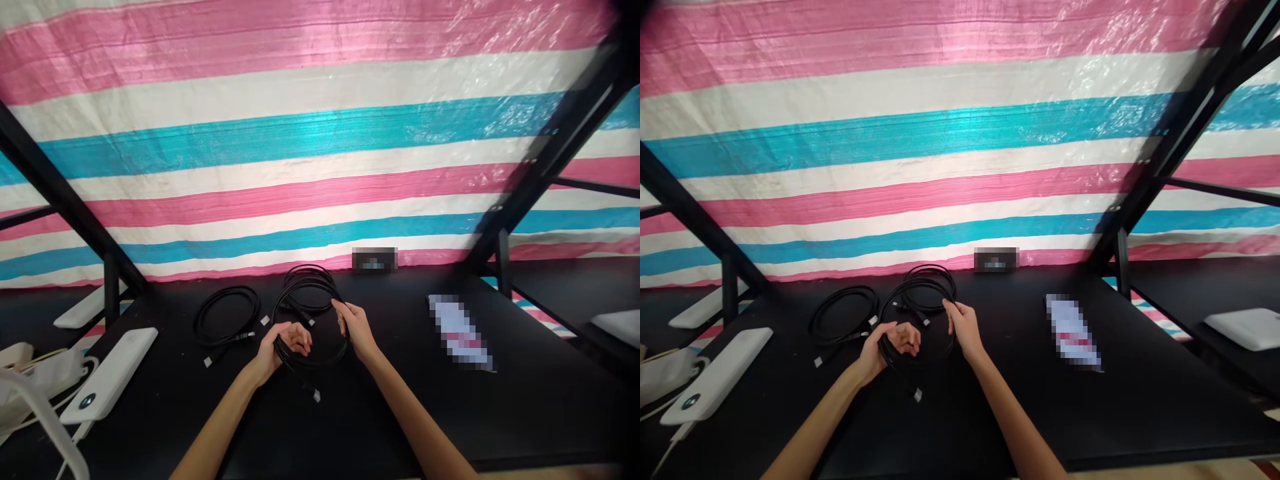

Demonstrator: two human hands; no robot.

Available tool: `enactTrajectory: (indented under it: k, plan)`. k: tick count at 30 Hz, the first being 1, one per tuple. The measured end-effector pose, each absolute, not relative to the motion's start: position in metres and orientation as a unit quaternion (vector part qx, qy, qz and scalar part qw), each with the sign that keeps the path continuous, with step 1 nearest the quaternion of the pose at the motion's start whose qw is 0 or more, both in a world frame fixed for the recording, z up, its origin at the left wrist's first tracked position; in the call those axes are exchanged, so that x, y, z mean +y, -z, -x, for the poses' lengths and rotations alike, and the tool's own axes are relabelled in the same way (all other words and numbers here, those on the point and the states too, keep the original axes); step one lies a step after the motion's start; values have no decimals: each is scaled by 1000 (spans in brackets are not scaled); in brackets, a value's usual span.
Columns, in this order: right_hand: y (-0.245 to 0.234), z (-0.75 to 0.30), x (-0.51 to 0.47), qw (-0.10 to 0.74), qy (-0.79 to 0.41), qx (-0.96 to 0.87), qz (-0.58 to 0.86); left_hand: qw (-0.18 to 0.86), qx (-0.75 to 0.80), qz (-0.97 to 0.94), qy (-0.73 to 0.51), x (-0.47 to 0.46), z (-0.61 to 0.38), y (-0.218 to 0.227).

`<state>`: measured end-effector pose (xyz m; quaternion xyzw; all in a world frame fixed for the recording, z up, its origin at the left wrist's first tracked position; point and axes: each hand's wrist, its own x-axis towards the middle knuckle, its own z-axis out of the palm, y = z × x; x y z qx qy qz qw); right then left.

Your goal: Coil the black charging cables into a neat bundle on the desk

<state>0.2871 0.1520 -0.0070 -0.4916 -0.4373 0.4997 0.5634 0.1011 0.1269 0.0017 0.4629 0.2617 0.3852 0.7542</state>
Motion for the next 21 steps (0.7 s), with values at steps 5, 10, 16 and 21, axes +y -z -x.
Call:
enactTrajectory:
  k: [5,10,16,21]
  plan:
    - [11,-288,154,557,-510,-417,505,697,342,-530,-340,131,-94,6]
    - [14,-286,154,550,-530,-409,500,743,328,-494,-311,126,-86,5]
    - [1,-292,154,542,-569,-385,485,773,353,-403,-339,131,-91,10]
    - [-7,-299,156,525,-596,-394,463,724,399,-353,-437,151,-113,1]
